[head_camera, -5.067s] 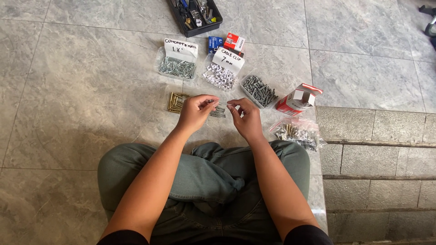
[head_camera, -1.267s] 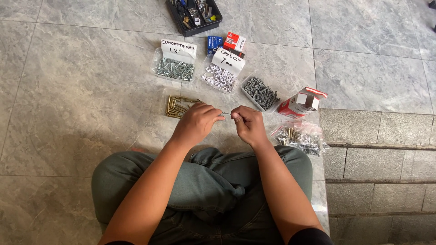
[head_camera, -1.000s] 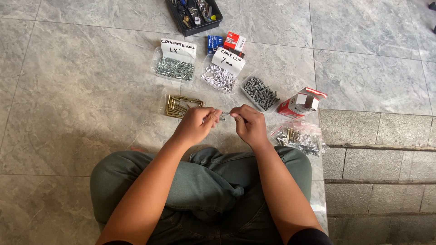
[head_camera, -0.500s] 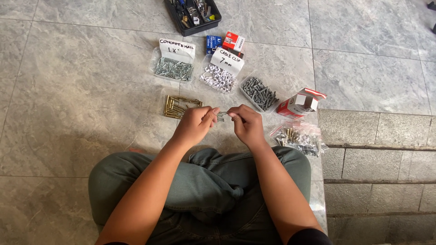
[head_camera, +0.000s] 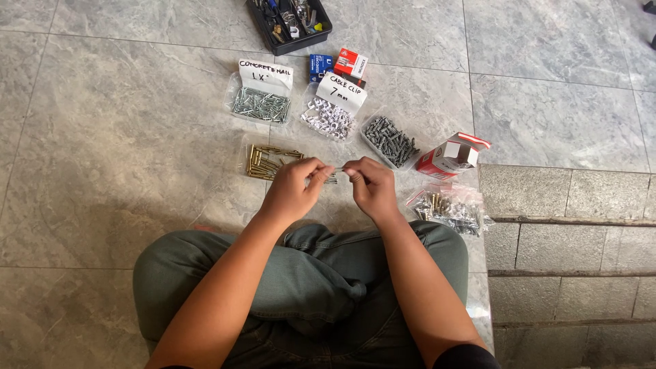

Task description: The person sits on a tiled floor and repeatedly picks up nails and cable clips from labeled plastic bags. They insert the nails into the clips and place the assembled units on the floor in front of them.

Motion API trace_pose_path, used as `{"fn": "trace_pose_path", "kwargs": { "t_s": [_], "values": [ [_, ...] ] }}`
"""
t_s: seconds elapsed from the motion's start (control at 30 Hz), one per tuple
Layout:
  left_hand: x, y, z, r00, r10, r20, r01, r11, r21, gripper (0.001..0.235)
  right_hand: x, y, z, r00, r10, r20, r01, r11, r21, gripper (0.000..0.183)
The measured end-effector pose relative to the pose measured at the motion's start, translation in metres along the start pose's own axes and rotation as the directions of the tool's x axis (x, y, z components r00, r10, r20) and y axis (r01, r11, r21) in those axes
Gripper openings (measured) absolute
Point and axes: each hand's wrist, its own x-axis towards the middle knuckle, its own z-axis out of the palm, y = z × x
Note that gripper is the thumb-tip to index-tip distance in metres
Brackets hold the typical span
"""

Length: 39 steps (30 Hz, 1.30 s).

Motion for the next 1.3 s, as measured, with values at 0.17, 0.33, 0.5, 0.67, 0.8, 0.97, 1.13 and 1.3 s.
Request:
{"fn": "trace_pose_path", "kwargs": {
  "t_s": [0.17,0.33,0.5,0.67,0.8,0.97,1.13,1.3],
  "values": [
    [-0.005,-0.021,0.01,0.975,-0.192,0.108,0.207,0.968,-0.143,0.048,-0.006,0.004,0.003,0.996,-0.053,0.068,0.06,0.992,-0.111,0.018],
    [-0.001,-0.03,0.009,0.967,0.243,0.083,-0.256,0.882,0.396,0.035,-0.01,0.017,0.01,0.944,0.3,0.14,-0.32,0.934,0.155,0.035],
    [-0.002,-0.009,0.003,0.979,-0.181,0.096,0.181,0.983,0.009,0.052,-0.006,0.009,0.005,0.989,0.138,0.053,-0.14,0.99,0.033,0.02],
    [-0.006,-0.026,0.015,0.963,-0.242,0.119,0.246,0.969,-0.021,0.044,-0.004,0.005,0.004,0.995,0.061,0.079,-0.057,0.997,-0.051,0.015],
    [-0.001,-0.034,0.005,0.96,0.246,0.134,-0.28,0.859,0.428,0.029,-0.019,0.029,0.012,0.901,0.383,0.201,-0.42,0.887,0.193,0.023],
    [-0.003,-0.008,-0.008,0.995,-0.026,0.099,0.014,0.993,0.121,0.03,-0.007,0.003,0.003,0.978,0.179,0.11,-0.183,0.983,0.028,0.015],
    [-0.004,-0.027,0.005,0.989,-0.135,0.063,0.136,0.99,-0.023,0.028,-0.01,0.011,0.008,0.989,0.114,0.094,-0.101,0.987,-0.125,0.016],
    [-0.004,-0.029,0.004,0.979,0.175,0.1,-0.201,0.887,0.417,0.019,-0.012,0.031,0.001,0.906,0.374,0.196,-0.38,0.925,-0.011,0.015]
  ]
}}
